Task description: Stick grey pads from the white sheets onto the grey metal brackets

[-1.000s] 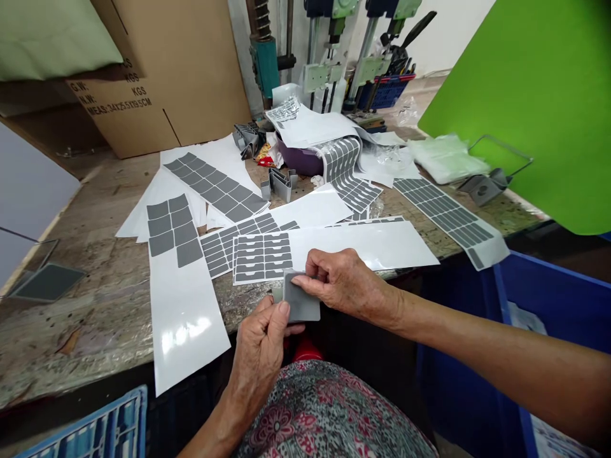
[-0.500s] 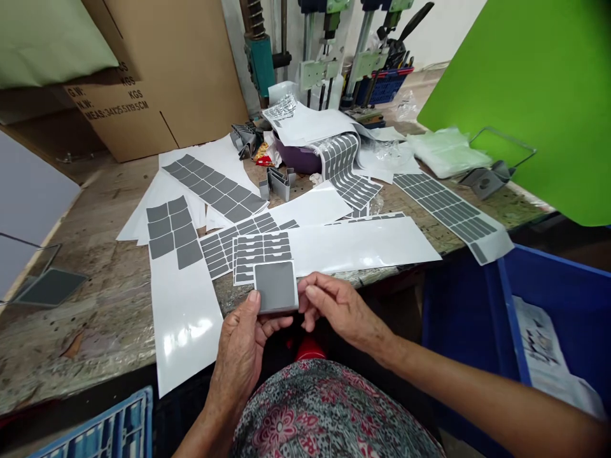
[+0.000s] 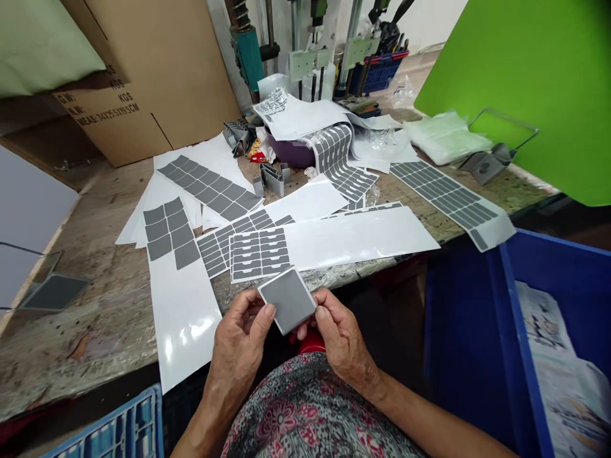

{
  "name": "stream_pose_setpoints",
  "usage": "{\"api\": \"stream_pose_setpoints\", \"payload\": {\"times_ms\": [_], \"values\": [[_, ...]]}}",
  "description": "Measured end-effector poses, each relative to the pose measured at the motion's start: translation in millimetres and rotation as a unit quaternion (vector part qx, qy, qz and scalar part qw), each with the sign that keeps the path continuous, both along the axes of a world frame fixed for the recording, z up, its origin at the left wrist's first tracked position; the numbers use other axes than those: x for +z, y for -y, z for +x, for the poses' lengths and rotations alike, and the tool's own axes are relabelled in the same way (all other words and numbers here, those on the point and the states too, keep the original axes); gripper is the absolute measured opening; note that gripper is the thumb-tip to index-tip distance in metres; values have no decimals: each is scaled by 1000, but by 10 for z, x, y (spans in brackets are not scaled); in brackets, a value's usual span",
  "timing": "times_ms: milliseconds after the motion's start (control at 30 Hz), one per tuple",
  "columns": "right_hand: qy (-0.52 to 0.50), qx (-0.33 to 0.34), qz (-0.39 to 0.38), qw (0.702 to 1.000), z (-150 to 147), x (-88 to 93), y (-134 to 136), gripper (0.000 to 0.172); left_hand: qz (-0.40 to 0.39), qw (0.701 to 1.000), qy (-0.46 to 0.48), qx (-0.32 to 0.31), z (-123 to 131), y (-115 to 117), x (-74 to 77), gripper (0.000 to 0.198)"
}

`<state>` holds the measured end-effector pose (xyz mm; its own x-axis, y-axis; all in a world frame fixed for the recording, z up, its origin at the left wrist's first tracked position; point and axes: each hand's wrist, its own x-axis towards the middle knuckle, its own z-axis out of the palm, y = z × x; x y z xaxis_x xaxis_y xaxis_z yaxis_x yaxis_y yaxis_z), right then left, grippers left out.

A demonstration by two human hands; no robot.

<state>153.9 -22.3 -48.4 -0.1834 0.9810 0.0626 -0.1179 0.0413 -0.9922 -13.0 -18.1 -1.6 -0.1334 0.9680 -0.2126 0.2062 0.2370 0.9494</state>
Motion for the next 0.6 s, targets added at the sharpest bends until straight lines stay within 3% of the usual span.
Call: {"api": "stream_pose_setpoints", "payload": {"times_ms": [100, 233, 400, 533, 600], "values": [[18, 17, 4, 1000, 28, 2, 40, 35, 12, 1000, 8, -21, -99, -62, 11, 46], [28, 33, 6, 999, 44, 64, 63, 39, -24, 993, 75, -85, -209, -89, -77, 41], [58, 24, 10, 998, 3, 145, 36, 54, -33, 984, 160, -67, -108, -23, -229, 40], [69, -41, -41, 996, -37, 175, 9, 44, -42, 983, 169, -56, -1, 17, -225, 36], [68, -43, -50, 996, -39, 176, 9, 41, -47, 985, 155, -61, -1, 9, -179, 38]]}}
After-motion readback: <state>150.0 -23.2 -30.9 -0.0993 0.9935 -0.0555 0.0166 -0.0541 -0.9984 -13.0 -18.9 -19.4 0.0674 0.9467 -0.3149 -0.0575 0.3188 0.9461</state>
